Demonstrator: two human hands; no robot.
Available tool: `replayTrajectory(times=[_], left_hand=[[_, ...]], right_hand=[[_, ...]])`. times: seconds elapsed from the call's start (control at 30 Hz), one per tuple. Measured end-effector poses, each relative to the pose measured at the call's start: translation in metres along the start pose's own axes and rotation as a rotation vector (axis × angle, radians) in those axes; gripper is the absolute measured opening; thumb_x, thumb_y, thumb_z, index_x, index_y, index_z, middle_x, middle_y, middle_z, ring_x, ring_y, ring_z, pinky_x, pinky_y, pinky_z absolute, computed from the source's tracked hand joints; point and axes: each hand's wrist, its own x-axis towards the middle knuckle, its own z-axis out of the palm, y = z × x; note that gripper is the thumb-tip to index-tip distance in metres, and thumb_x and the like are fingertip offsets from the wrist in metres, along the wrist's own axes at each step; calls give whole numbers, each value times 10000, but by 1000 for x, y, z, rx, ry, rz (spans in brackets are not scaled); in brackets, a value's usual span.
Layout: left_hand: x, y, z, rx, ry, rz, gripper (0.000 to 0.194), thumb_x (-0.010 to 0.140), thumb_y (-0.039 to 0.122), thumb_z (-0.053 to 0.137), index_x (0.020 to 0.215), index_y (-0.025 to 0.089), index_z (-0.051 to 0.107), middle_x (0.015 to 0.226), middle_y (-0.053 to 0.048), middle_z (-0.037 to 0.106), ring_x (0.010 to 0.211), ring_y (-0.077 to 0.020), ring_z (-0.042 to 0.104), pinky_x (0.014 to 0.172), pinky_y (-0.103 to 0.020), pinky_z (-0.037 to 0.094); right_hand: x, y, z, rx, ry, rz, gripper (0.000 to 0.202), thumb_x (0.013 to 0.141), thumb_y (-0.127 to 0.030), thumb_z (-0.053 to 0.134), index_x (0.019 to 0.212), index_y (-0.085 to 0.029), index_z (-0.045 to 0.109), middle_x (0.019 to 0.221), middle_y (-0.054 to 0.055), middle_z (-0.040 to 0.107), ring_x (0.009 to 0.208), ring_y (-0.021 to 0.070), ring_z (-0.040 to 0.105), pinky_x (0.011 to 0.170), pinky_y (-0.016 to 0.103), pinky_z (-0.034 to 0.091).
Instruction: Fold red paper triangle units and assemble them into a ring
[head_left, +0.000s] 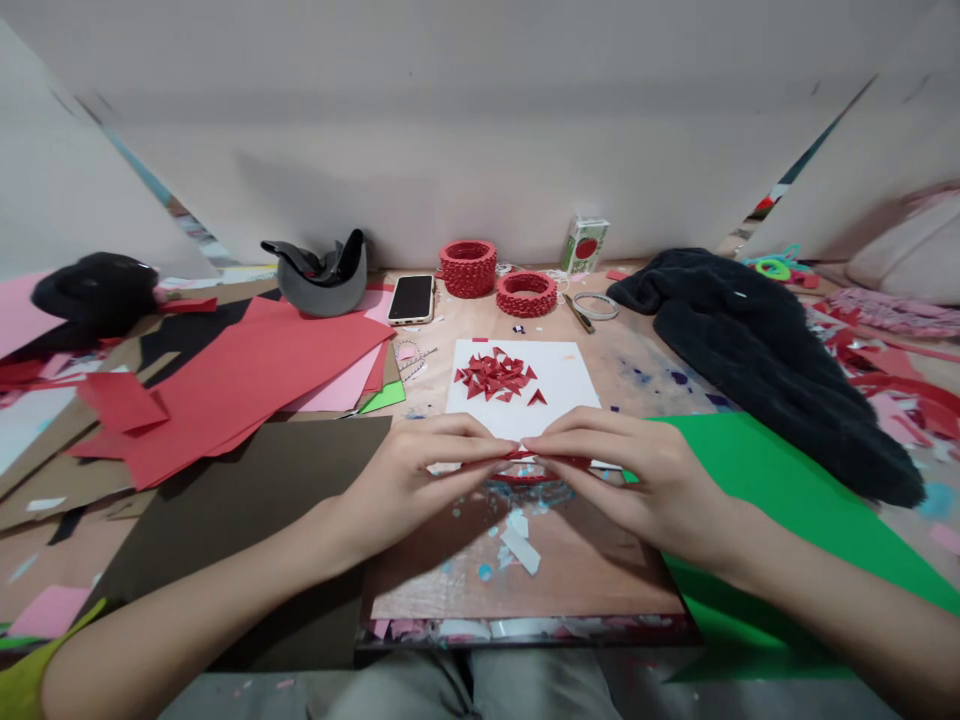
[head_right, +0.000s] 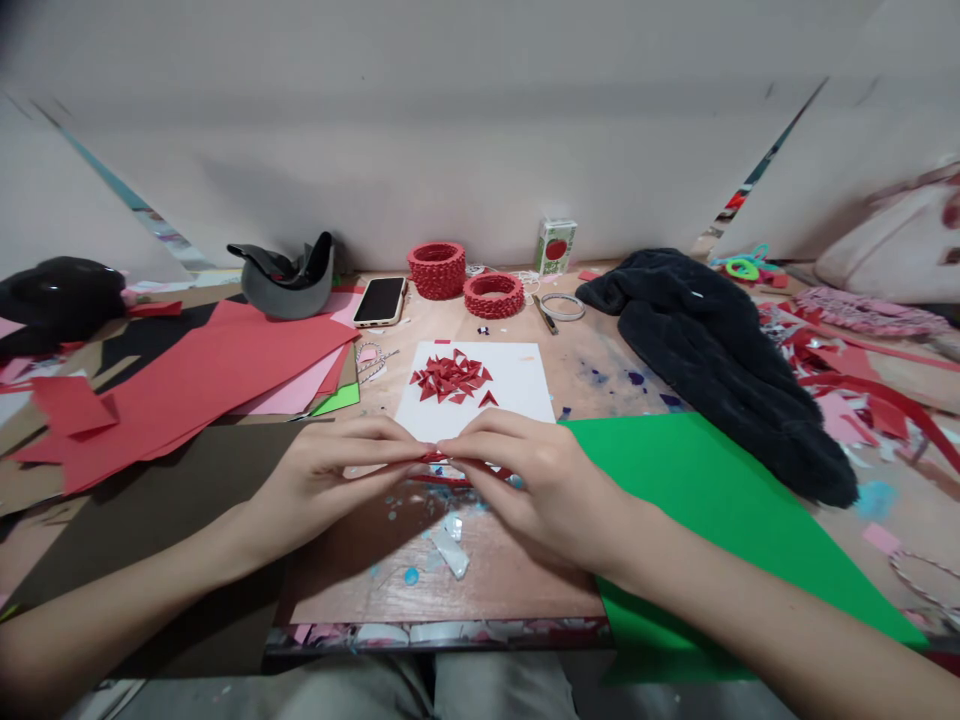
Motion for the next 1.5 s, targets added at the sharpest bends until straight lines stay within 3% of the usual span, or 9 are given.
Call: replayTrajectory(times=[0.23, 0.5, 0.77, 0.9, 1.03, 1.17, 1.3, 1.5], left_hand=[[-1, 1, 1, 7, -6, -14, 283, 871, 107, 593, 1104, 222, 705, 944, -41, 712, 836, -123, 648, 768, -219, 502], [5, 6, 7, 40, 71, -61, 160, 836, 97, 628, 942, 158, 730, 890, -35, 746, 790, -114, 659, 725, -189, 502], [5, 6, 8, 29, 74, -19, 179, 828, 79, 631, 957, 145, 736, 871, -48, 737, 778, -115, 655, 725, -194, 500], [8, 6, 10, -29, 81, -95, 153, 827, 115, 643, 923, 165, 751, 849, -46, 740, 760, -124, 656, 699, -201, 511], [9, -2, 13, -292, 114, -353, 124, 831, 232, 667, 917, 206, 752, 905, -46, 746, 823, -161, 685, 710, -225, 540], [13, -14, 15, -724, 176, -580, 271, 895, 363, 578, 1071, 199, 704, 1025, -95, 730, 898, -221, 697, 788, -326, 562], [15, -21, 18, -1100, 187, -687, 314, 960, 312, 459, 1096, 141, 683, 1119, -144, 688, 994, -237, 664, 876, -370, 536], [15, -28, 23, -1305, 223, -744, 278, 953, 198, 452, 1117, 136, 668, 1063, -126, 681, 1005, -204, 633, 903, -333, 522]], right_hand=[[1, 1, -2, -11, -33, -1, 270, 865, -70, 561, 1068, -203, 679, 956, 56, 705, 868, 150, 665, 771, 246, 549], [1, 2, 1, 9, 27, 77, 158, 856, -89, 596, 982, -152, 667, 901, 51, 725, 790, 125, 670, 719, 220, 527], [0, 1, 2, 20, 29, 28, 131, 845, -68, 601, 936, -130, 673, 861, 58, 728, 786, 131, 679, 723, 219, 520], [2, 4, 2, 32, 22, 61, 140, 855, -96, 598, 948, -149, 688, 876, 52, 737, 788, 134, 680, 720, 228, 525], [4, 14, -4, 93, -19, 277, 169, 867, -201, 604, 1001, -193, 707, 947, 47, 745, 810, 158, 691, 723, 268, 546], [4, 30, -8, 380, 32, 546, 187, 838, -323, 646, 941, -184, 717, 868, 61, 748, 773, 184, 707, 688, 292, 566], [4, 40, -3, 687, 207, 686, 225, 789, -357, 702, 910, -169, 683, 808, 60, 731, 715, 170, 708, 649, 276, 576], [11, 35, 19, 921, 332, 782, 218, 868, -378, 597, 966, -183, 596, 735, -4, 646, 549, 99, 636, 506, 205, 527]])
